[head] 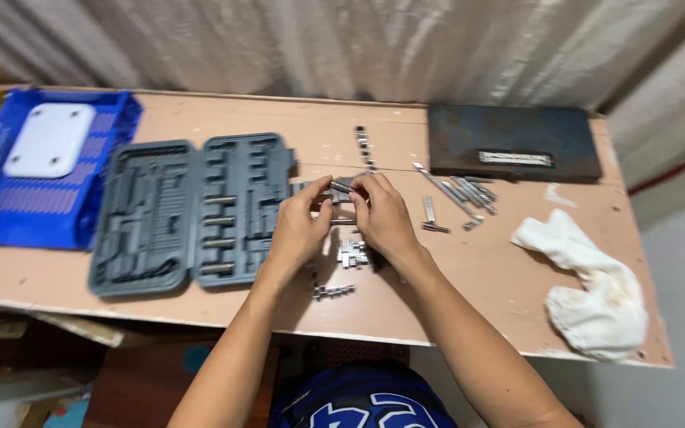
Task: Sorting and organizing socket wrench heads and extensions on a table and into a plastic case.
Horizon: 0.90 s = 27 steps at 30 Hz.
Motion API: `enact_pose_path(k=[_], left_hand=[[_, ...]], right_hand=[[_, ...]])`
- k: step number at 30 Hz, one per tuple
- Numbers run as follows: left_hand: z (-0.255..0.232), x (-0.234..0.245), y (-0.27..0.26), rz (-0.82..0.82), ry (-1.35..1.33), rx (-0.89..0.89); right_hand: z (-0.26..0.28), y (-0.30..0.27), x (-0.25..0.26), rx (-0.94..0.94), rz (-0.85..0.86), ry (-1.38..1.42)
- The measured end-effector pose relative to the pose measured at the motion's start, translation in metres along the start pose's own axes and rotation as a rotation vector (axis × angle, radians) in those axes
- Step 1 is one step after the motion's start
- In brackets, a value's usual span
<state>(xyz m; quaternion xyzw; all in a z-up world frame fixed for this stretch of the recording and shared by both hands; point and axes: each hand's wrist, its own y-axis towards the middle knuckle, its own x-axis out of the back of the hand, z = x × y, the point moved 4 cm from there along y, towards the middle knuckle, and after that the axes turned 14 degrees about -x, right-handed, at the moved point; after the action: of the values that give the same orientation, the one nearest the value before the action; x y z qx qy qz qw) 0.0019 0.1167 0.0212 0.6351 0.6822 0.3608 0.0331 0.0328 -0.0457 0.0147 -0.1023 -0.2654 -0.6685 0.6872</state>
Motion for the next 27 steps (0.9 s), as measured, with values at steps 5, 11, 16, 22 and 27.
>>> enact_pose_path(k=[5,11,16,22,27], left_hand=[[0.017,0.07,-0.02,-0.038,0.159,0.0],[0.063,0.136,-0.042,-0.003,0.378,-0.002],[0.102,0.156,-0.047,0.018,0.492,0.02],[0.139,0.158,-0.037,0.056,0.605,-0.02],[0.136,0.164,-0.037,0.088,0.597,-0.063]], right_hand=[[0.032,0.01,-0.067,0.057,0.088,0.016],[0.063,0.024,-0.142,0.086,0.188,0.003],[0.069,0.04,-0.184,0.013,0.174,-0.07],[0.073,0.054,-0.21,0.024,0.095,-0.124],[0.079,0.053,-0.217,-0.004,0.046,-0.243]])
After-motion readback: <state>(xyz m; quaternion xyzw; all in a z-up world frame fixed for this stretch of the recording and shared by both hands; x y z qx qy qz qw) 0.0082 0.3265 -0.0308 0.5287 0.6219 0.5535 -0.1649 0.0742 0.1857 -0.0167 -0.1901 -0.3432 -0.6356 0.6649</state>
